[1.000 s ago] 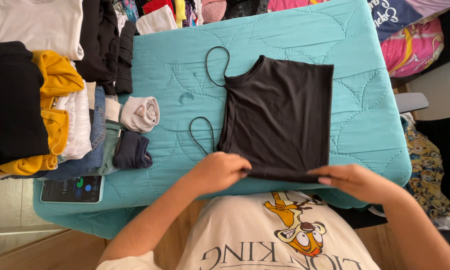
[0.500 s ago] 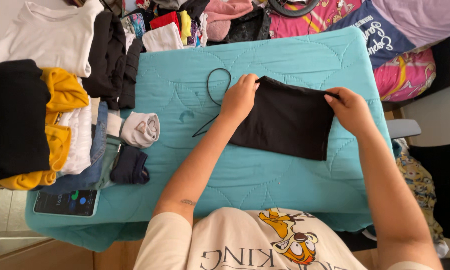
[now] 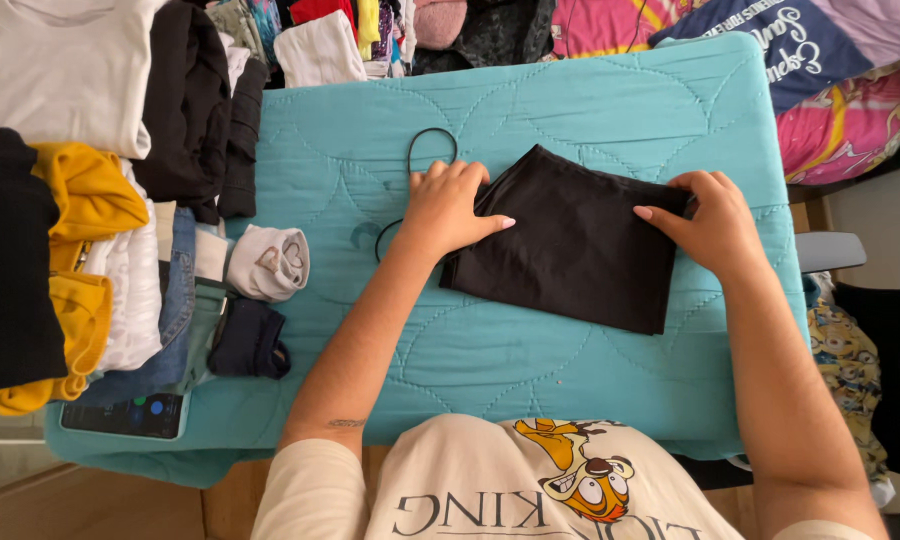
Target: The person picks up a pair of black leggings and folds them into a rectangular shape on a bed, placing the folded leggings onto a stack of folded laundry. The person then picks up two light-colored socks, folds them together into a bundle, and continues by folding a pair of dark socks and a black top before adding each folded item to the stack.
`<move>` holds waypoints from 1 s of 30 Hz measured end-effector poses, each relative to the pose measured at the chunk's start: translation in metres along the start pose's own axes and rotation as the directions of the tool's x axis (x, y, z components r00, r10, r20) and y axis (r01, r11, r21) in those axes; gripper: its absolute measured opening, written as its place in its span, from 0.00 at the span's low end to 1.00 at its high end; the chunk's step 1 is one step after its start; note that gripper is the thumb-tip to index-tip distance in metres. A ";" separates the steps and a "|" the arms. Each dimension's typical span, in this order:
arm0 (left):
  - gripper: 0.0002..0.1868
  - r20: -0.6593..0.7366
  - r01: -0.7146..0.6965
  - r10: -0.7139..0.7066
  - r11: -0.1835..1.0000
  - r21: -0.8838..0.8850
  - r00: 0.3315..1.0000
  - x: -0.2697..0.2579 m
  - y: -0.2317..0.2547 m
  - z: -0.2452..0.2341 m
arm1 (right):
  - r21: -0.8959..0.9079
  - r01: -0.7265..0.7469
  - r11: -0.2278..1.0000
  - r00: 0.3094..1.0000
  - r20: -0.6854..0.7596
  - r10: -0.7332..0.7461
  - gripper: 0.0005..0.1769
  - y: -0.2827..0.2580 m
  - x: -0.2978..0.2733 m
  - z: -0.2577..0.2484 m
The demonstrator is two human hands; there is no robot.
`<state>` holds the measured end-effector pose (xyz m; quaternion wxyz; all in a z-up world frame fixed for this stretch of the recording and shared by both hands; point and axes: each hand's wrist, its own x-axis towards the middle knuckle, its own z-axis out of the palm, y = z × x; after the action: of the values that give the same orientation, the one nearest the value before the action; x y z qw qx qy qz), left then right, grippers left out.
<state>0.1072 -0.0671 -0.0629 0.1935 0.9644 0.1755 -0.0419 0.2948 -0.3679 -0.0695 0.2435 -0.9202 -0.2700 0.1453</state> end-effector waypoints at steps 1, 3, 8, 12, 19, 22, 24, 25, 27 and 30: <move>0.35 0.066 0.040 -0.041 0.999 0.009 0.997 -0.003 0.000 -0.003 | -0.035 -0.027 0.999 0.999 0.035 0.028 0.33 -0.004 0.001 -0.002; 0.34 0.101 0.079 -0.077 0.997 -0.018 0.992 0.000 0.004 -0.005 | -0.019 -0.026 0.999 0.997 0.078 0.027 0.29 -0.007 0.003 -0.007; 0.30 0.221 -0.005 0.018 0.998 -0.057 0.975 0.020 -0.006 0.001 | 0.256 -0.255 0.932 0.947 0.259 0.189 0.20 -0.039 -0.014 -0.036; 0.15 0.200 -0.031 0.113 0.927 -0.374 0.973 0.014 -0.008 -0.030 | 0.838 -0.114 0.534 0.969 0.211 -0.125 0.10 0.012 0.003 -0.009; 0.18 -0.558 -0.486 0.431 0.872 0.055 0.709 -0.047 0.000 -0.081 | 0.705 0.460 0.539 0.848 -0.170 -0.501 0.16 0.027 -0.021 -0.032; 0.19 -0.633 -0.540 0.566 0.799 0.264 0.528 -0.085 0.006 -0.069 | 0.600 0.561 0.570 0.716 -0.007 -0.698 0.07 0.006 -0.058 -0.043; 0.16 -0.598 -0.532 0.574 0.802 0.272 0.559 -0.100 -0.009 -0.027 | 0.623 0.534 0.572 0.671 0.100 -0.735 0.20 0.017 -0.071 -0.028; 0.14 -0.565 -0.530 0.591 0.796 0.293 0.576 -0.109 -0.015 -0.007 | 0.637 0.517 0.571 0.613 0.190 -0.767 0.33 0.022 -0.078 -0.021; 0.14 -0.544 -0.517 0.541 0.828 0.215 0.641 -0.130 -0.027 0.029 | 0.587 0.509 0.630 0.616 0.263 -0.743 0.37 0.026 -0.096 -0.001; 0.13 -0.529 -0.457 0.487 0.867 0.197 0.695 -0.146 -0.025 0.041 | 0.523 0.447 0.725 0.667 0.345 -0.660 0.35 0.032 -0.113 0.012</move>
<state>-0.0386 -0.1084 -0.0876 0.1132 0.9497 -0.0298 0.2906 0.2119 -0.4507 -0.0810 0.3763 -0.6479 -0.5616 0.3510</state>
